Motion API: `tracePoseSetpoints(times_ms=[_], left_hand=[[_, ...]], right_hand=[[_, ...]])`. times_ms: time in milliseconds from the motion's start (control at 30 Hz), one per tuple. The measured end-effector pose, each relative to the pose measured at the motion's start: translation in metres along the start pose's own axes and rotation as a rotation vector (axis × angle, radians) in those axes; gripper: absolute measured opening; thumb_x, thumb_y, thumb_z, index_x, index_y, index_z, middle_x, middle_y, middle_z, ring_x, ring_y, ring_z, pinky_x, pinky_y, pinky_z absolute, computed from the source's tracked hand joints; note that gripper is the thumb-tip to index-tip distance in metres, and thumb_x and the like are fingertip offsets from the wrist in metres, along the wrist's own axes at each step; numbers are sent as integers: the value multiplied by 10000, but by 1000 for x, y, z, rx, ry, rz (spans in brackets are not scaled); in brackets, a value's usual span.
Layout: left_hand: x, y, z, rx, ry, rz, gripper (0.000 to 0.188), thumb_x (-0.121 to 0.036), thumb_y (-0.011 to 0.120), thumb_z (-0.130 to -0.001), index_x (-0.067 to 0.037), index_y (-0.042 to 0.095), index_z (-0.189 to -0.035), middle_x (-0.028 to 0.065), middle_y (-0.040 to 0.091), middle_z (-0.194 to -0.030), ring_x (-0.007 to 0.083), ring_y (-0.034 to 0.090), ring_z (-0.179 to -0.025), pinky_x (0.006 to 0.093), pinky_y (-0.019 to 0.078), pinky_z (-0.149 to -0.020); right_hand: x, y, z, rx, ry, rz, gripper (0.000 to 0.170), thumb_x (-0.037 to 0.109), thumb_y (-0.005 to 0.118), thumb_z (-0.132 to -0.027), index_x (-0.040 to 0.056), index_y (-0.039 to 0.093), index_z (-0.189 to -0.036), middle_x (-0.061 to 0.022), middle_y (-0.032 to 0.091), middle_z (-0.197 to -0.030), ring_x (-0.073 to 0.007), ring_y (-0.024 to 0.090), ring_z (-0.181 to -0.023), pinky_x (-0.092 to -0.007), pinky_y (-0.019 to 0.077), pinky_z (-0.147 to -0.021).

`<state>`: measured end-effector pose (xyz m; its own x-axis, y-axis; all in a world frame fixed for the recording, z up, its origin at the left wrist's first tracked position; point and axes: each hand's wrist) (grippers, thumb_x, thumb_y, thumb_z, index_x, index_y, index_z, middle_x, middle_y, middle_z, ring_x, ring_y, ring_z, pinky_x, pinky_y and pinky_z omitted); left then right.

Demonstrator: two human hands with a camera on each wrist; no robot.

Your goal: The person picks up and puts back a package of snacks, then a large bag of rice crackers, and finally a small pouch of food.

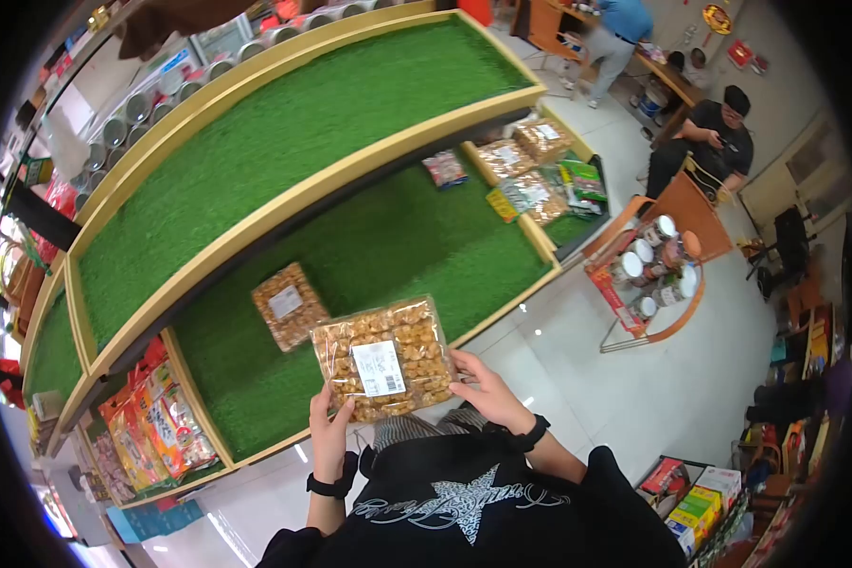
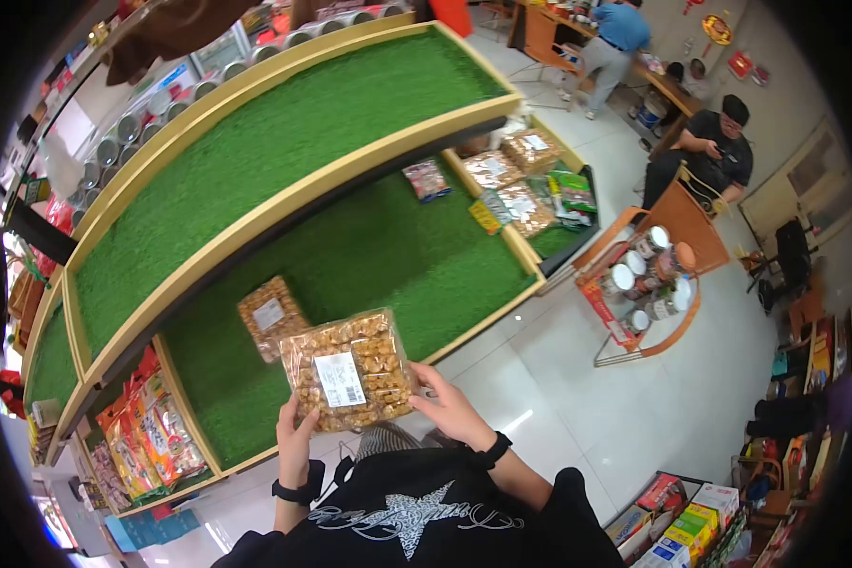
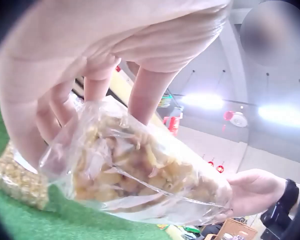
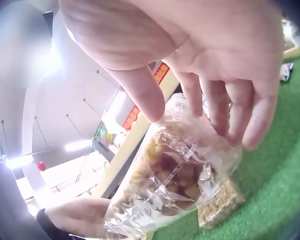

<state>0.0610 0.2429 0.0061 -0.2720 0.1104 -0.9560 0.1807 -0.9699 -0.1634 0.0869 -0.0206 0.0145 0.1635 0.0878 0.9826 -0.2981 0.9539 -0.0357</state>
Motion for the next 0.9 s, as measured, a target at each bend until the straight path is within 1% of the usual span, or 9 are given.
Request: tracePoseSetpoints(times_ms=[100, 233, 300, 367, 400, 500, 633, 800, 900], left_hand=[[-26, 63, 16, 103, 75, 2, 438, -67, 593, -778, 13, 452, -1185, 62, 427, -1049, 163, 453, -982, 259, 421, -786], [-55, 135, 31, 310, 39, -24, 477, -56, 589, -778, 7, 420, -1219, 62, 417, -1075, 157, 450, -1004, 263, 424, -827], [-57, 162, 31, 404, 93, -74, 490, -57, 587, -778, 0, 412, -1231, 67, 418, -1077, 159, 454, -1005, 264, 420, -841], [-54, 186, 31, 533, 114, -33, 491, -58, 586, -774, -6, 416, -1232, 78, 418, -1078, 166, 462, -1003, 269, 411, -852], [-56, 195, 30, 562, 173, -94, 492, -73, 594, -768, -14, 426, -1227, 88, 427, -1068, 169, 467, -994, 282, 409, -846], [-61, 218, 23, 668, 186, -162, 493, -99, 606, -760, -20, 442, -1218, 97, 448, -1058, 176, 474, -970, 292, 407, -823], [-65, 249, 18, 713, 203, -172, 487, -118, 616, -750, -18, 462, -1201, 112, 476, -1030, 195, 480, -942, 295, 406, -798], [-82, 285, 9, 715, 361, -277, 477, -113, 618, -741, -5, 474, -1182, 134, 500, -974, 229, 490, -926, 300, 405, -803], [-93, 306, -9, 698, 338, -280, 481, -115, 620, -738, 0, 473, -1181, 139, 502, -969, 233, 502, -906, 305, 410, -798]], right_hand=[[9, -54, 52, -116, 14, 15, 517, 110, 548, -808, 38, 326, -1270, -128, 453, -1217, -218, 438, -1134, -338, 359, -915], [9, -106, 118, -318, 15, 3, 513, 96, 549, -804, 34, 328, -1264, -113, 450, -1220, -210, 432, -1141, -331, 361, -904], [3, -120, 144, -443, 15, -77, 494, 43, 521, -799, 28, 319, -1249, -123, 459, -1199, -205, 425, -1134, -334, 336, -915], [0, -128, 163, -502, 21, -116, 488, 41, 517, -803, 27, 318, -1247, -124, 461, -1197, -209, 426, -1130, -333, 338, -910], [-3, -131, 171, -549, 10, -133, 486, 41, 516, -804, 27, 317, -1248, -122, 460, -1197, -206, 427, -1128, -332, 340, -906], [-9, -132, 186, -657, 11, -191, 486, 40, 514, -806, 27, 316, -1249, -119, 456, -1201, -202, 424, -1131, -326, 340, -902], [-9, -146, 194, -728, 19, -258, 491, 52, 521, -809, 24, 327, -1259, -104, 432, -1226, -203, 418, -1138, -317, 351, -896], [-3, -179, 186, -795, 33, -168, 497, 63, 526, -807, 13, 331, -1261, -99, 433, -1217, -195, 428, -1120, -310, 352, -888], [2, -205, 166, -812, 12, -137, 506, 73, 536, -805, 10, 329, -1262, -100, 441, -1207, -194, 432, -1114, -306, 352, -884]])
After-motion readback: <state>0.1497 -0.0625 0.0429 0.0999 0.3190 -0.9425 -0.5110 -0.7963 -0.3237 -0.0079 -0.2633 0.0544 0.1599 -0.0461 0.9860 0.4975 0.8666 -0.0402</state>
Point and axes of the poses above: each hand's wrist, its own z-axis away from the middle knuckle, its own y-axis out of the palm, x = y × z
